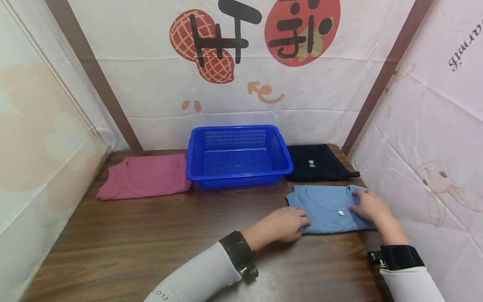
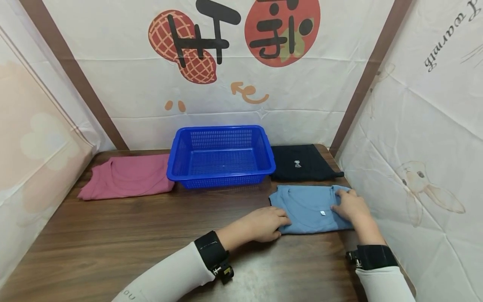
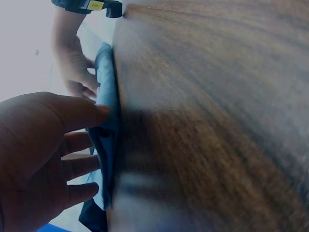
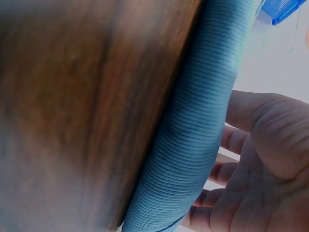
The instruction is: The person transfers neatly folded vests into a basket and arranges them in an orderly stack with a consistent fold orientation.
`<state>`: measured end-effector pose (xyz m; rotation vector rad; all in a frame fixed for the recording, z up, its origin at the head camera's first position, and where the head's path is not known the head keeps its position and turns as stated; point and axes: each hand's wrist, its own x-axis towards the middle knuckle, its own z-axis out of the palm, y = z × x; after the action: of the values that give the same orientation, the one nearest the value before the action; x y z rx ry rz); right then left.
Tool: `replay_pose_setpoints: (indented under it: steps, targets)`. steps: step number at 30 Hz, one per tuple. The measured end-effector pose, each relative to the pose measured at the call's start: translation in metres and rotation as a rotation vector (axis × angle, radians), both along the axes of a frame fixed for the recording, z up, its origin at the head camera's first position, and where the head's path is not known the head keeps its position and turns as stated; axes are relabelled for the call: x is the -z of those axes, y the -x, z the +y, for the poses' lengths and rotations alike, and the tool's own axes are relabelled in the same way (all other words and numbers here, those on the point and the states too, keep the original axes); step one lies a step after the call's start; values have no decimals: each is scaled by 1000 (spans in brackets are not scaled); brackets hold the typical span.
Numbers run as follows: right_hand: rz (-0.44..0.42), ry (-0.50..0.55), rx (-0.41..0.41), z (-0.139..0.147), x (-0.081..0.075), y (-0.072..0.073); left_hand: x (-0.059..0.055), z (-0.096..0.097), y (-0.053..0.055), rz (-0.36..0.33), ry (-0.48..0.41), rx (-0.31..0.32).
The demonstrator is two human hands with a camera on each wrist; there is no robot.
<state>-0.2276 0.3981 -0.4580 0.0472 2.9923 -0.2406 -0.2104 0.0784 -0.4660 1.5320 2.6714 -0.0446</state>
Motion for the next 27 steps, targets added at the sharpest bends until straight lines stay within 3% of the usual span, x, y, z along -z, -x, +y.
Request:
replay_pose_setpoints:
  steps: [14,27]
  targets:
    - [-72,-2,14,-15,0,7,-5,-14,-2,-26,-4,-19]
    - [-94,-10,10,-37,1,11,-10,-30,-12,-94,-14,-123]
